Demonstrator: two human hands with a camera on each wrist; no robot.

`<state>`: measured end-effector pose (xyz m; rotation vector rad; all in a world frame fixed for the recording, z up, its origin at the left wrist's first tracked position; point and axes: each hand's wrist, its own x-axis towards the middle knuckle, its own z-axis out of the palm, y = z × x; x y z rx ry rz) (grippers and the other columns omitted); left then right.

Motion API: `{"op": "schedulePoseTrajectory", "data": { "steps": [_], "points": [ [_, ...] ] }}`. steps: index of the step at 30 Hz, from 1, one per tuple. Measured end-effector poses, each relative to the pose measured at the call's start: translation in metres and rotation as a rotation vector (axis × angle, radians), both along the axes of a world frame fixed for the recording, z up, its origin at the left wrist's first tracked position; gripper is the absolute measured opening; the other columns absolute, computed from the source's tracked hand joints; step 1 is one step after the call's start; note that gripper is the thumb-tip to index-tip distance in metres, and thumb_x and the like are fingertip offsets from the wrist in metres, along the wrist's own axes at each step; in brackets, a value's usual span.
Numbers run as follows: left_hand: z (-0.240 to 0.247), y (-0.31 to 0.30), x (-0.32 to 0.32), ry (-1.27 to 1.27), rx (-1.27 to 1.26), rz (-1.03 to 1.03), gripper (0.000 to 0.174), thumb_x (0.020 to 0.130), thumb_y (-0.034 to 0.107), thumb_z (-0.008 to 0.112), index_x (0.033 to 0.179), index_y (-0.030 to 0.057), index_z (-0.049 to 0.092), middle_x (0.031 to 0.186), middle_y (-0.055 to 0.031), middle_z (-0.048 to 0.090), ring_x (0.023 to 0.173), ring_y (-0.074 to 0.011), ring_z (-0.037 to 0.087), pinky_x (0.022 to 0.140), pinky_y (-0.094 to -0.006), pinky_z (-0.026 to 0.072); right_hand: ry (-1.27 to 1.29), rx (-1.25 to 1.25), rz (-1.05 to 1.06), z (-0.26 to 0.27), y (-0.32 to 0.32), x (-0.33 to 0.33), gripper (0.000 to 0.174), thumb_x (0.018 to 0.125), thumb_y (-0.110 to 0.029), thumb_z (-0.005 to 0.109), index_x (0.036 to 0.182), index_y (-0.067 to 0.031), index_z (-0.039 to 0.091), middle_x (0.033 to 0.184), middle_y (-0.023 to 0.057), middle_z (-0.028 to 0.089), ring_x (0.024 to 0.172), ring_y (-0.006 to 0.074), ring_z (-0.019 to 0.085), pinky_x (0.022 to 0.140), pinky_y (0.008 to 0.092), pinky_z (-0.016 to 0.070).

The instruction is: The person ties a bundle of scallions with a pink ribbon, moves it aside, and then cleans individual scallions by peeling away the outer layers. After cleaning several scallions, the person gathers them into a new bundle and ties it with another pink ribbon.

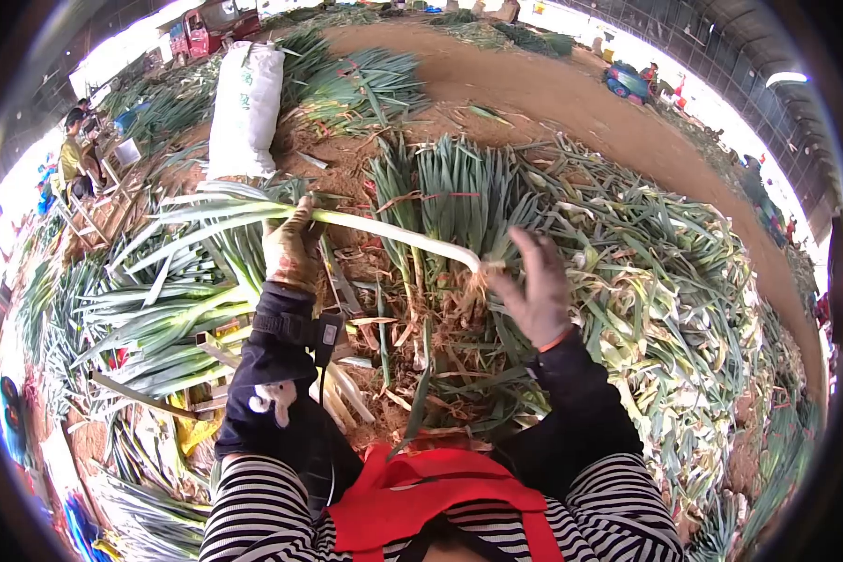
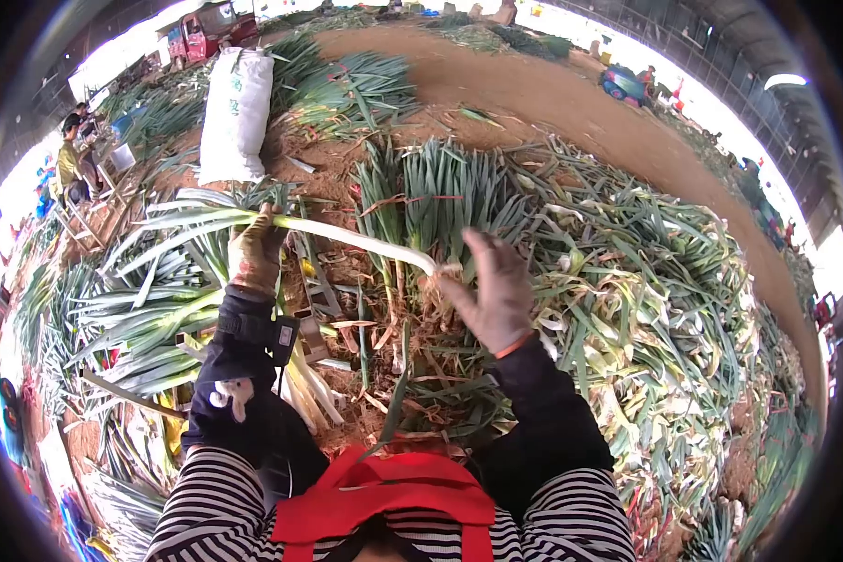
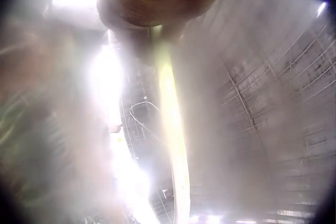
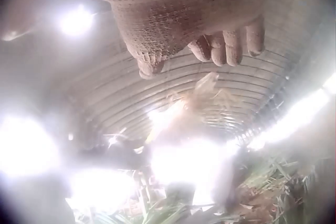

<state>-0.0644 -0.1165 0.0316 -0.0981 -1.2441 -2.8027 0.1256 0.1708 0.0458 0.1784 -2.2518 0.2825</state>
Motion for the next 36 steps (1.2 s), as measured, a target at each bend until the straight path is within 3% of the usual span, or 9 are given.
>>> {"op": "schedulePoseTrajectory", "data": {
  "steps": [3, 6, 8, 10, 11, 20, 28, 32, 36],
  "points": [
    [0.003, 0.015, 0.013, 0.017, -0.059, -0.002, 0.015, 0.086, 0.005, 0.063, 0.099, 0.0058, 0.055, 0.089, -0.0074, 0.065, 0.078, -0.0162, 0.065, 0.065, -0.0256, 0.0576, -0.048, 0.214, -0.026, 0.009, -0.026, -0.005, 0.083, 0.077, -0.070, 0.051, 0.124, -0.0014, 0.044, 0.101, 0.0088, 0.052, 0.094, 0.0238, 0.050, 0.087, 0.0397, 0.0395],
    [0.006, 0.024, 0.025, 0.062, -0.103, -0.040, 0.019, 0.086, 0.006, 0.063, 0.101, 0.0075, 0.052, 0.091, -0.0047, 0.062, 0.080, -0.0149, 0.063, 0.064, -0.0254, 0.0563, -0.177, 0.222, -0.056, 0.011, -0.041, -0.005, 0.082, 0.075, -0.066, 0.058, 0.123, -0.0003, 0.047, 0.102, 0.0102, 0.052, 0.096, 0.0253, 0.052, 0.088, 0.0410, 0.0397],
    [0.005, 0.028, 0.030, 0.134, -0.084, -0.101, 0.020, 0.087, 0.006, 0.062, 0.103, 0.0074, 0.050, 0.090, -0.0037, 0.060, 0.078, -0.0137, 0.062, 0.064, -0.0254, 0.0550, -0.133, 0.213, -0.029, 0.003, -0.041, -0.013, 0.075, 0.076, -0.058, 0.062, 0.122, 0.0001, 0.049, 0.099, 0.0111, 0.055, 0.093, 0.0265, 0.055, 0.086, 0.0416, 0.0405],
    [0.007, 0.029, 0.035, 0.141, -0.078, -0.136, 0.024, 0.086, 0.006, 0.063, 0.105, 0.0075, 0.048, 0.089, -0.0026, 0.058, 0.074, -0.0129, 0.061, 0.063, -0.0256, 0.0540, -0.370, 0.074, 0.027, -0.002, -0.043, -0.017, 0.068, 0.078, -0.052, 0.064, 0.121, -0.0006, 0.051, 0.095, 0.0114, 0.059, 0.088, 0.0268, 0.058, 0.082, 0.0402, 0.0429],
    [0.008, 0.029, 0.037, 0.148, -0.087, -0.141, 0.025, 0.086, 0.007, 0.064, 0.105, 0.0077, 0.048, 0.088, -0.0021, 0.057, 0.073, -0.0126, 0.060, 0.063, -0.0256, 0.0539, -0.297, 0.089, 0.021, -0.003, -0.046, -0.018, 0.057, 0.081, -0.047, 0.063, 0.116, -0.0034, 0.054, 0.085, 0.0107, 0.061, 0.078, 0.0277, 0.061, 0.073, 0.0392, 0.0464],
    [0.009, 0.035, 0.048, 0.123, -0.202, -0.058, 0.034, 0.082, 0.011, 0.070, 0.107, 0.0077, 0.047, 0.081, -0.0002, 0.054, 0.066, -0.0109, 0.057, 0.057, -0.0243, 0.0501, -0.299, -0.031, 0.049, -0.018, -0.060, -0.023, 0.036, 0.086, -0.042, 0.060, 0.089, -0.0069, 0.052, 0.071, 0.0100, 0.058, 0.061, 0.0289, 0.059, 0.053, 0.0397, 0.0459],
    [0.007, 0.066, 0.082, 0.137, -0.241, -0.061, 0.042, 0.078, 0.004, 0.073, 0.109, 0.0062, 0.046, 0.079, -0.0013, 0.055, 0.067, -0.0114, 0.057, 0.056, -0.0245, 0.0485, -0.126, -0.252, -0.036, -0.038, -0.081, -0.042, 0.039, 0.092, -0.041, 0.051, 0.081, -0.0037, 0.053, 0.069, 0.0155, 0.056, 0.061, 0.0348, 0.057, 0.054, 0.0452, 0.0426],
    [0.005, 0.062, 0.082, 0.138, -0.279, -0.186, 0.034, 0.077, 0.002, 0.073, 0.101, 0.0059, 0.050, 0.079, -0.0005, 0.055, 0.069, -0.0104, 0.056, 0.062, -0.0252, 0.0492, -0.422, -0.539, -0.044, -0.041, -0.064, -0.055, 0.048, 0.094, -0.045, 0.044, 0.079, -0.0018, 0.057, 0.066, 0.0216, 0.055, 0.067, 0.0401, 0.056, 0.061, 0.0488, 0.0419],
    [0.000, 0.058, 0.079, 0.282, -0.380, -0.250, 0.029, 0.078, 0.005, 0.072, 0.097, 0.0073, 0.050, 0.079, 0.0011, 0.053, 0.072, -0.0098, 0.055, 0.064, -0.0213, 0.0447, -0.387, -0.315, 0.262, -0.070, -0.051, -0.078, 0.050, 0.093, -0.049, 0.047, 0.079, -0.0029, 0.064, 0.063, 0.0128, 0.060, 0.060, 0.0263, 0.060, 0.059, 0.0361, 0.0454]
  ]
}}
